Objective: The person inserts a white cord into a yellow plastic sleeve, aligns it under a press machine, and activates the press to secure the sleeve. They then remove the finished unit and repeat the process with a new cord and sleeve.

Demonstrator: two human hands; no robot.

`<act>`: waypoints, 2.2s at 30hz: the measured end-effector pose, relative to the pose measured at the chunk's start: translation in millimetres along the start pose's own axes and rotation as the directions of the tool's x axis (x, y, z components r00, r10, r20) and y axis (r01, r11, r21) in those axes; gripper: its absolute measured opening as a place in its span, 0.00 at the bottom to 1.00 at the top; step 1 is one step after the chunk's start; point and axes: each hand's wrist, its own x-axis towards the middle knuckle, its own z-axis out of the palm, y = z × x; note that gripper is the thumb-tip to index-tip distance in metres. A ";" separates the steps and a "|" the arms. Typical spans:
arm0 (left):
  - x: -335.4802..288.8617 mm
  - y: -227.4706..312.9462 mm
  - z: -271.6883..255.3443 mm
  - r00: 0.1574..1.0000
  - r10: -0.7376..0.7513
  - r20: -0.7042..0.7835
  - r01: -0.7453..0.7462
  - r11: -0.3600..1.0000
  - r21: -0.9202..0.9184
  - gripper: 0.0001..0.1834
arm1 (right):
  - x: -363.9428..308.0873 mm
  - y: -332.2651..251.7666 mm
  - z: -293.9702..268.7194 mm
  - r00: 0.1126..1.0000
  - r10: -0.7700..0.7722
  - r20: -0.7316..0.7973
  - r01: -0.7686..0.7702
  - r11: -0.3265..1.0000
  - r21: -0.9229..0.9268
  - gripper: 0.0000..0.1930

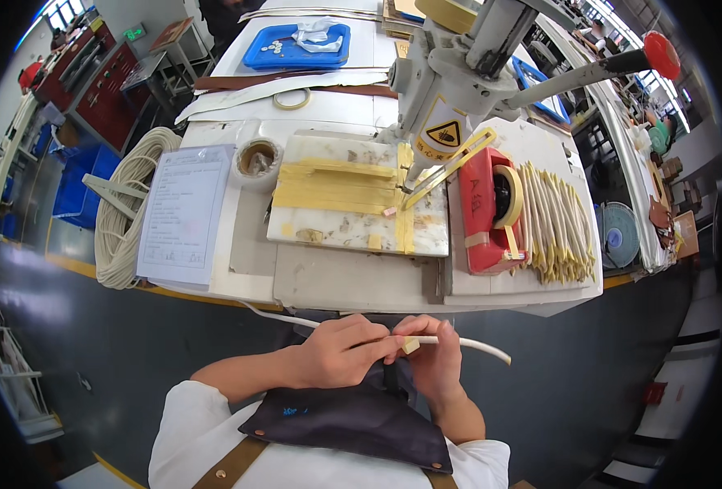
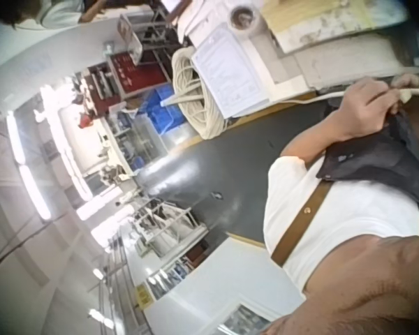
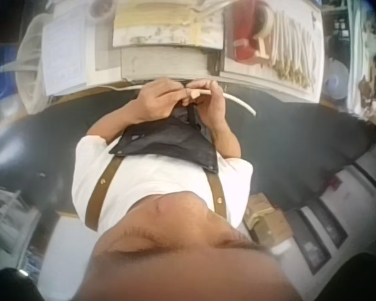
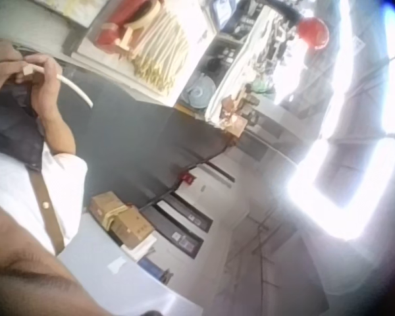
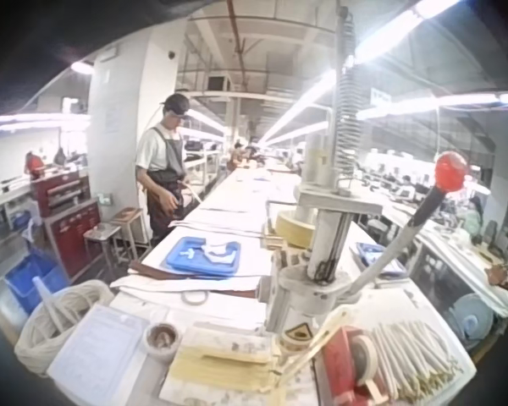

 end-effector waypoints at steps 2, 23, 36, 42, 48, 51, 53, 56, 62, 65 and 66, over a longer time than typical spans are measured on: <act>1.0 0.5 -1.7 0.999 0.053 0.005 -0.053 0.998 0.031 0.20 | 3.0 -2.3 2.0 0.999 0.031 -0.032 -0.032 0.999 -0.032 0.21; 11.3 5.0 -3.1 0.884 -0.393 0.253 0.413 0.910 -0.028 0.10 | 12.9 -30.7 7.1 0.870 -0.362 0.333 0.393 0.102 -0.914 0.12; -8.4 -9.9 11.5 0.362 -0.302 0.882 0.711 -0.522 -0.471 0.18 | 16.6 -39.1 -13.7 0.818 -0.291 0.497 0.564 0.232 -0.792 0.15; -19.8 -6.4 19.8 0.388 -0.192 0.902 0.622 -0.668 -0.410 0.19 | 24.9 -24.4 -33.2 0.791 -0.304 0.531 0.602 0.548 -0.581 0.13; 6.1 8.6 -3.8 0.446 -0.562 0.697 0.783 -0.132 -0.608 0.16 | 16.3 2.7 -11.5 0.863 -0.437 0.253 0.504 0.774 -0.382 0.30; 14.3 21.5 -15.3 0.635 -0.592 0.496 0.772 0.501 -0.391 0.15 | 14.7 6.6 -11.7 0.877 -0.460 0.137 0.477 0.806 -0.350 0.36; 3.3 15.9 -1.4 0.945 -0.307 0.108 0.319 0.941 -0.114 0.16 | 8.9 6.7 -40.6 0.932 -0.337 0.135 0.362 0.834 -0.417 0.30; -4.5 8.1 3.9 1.000 0.015 -0.024 -0.010 0.975 0.221 0.19 | -0.3 8.2 -52.7 0.905 -0.336 0.259 0.410 0.851 -0.329 0.23; -3.7 -3.1 -1.6 0.980 0.199 0.006 -0.187 0.911 0.368 0.18 | -8.9 11.9 -7.4 0.980 -0.190 0.065 0.197 0.973 -0.120 0.27; -1.3 -4.6 -5.4 0.967 0.255 0.026 -0.245 0.890 0.384 0.14 | -7.6 11.6 -9.1 0.994 -0.106 0.025 0.108 0.987 -0.115 0.23; -3.4 -7.2 -4.8 0.960 0.277 0.028 -0.266 0.880 0.394 0.14 | -7.3 9.3 -9.0 0.997 -0.071 -0.008 0.070 0.988 -0.135 0.22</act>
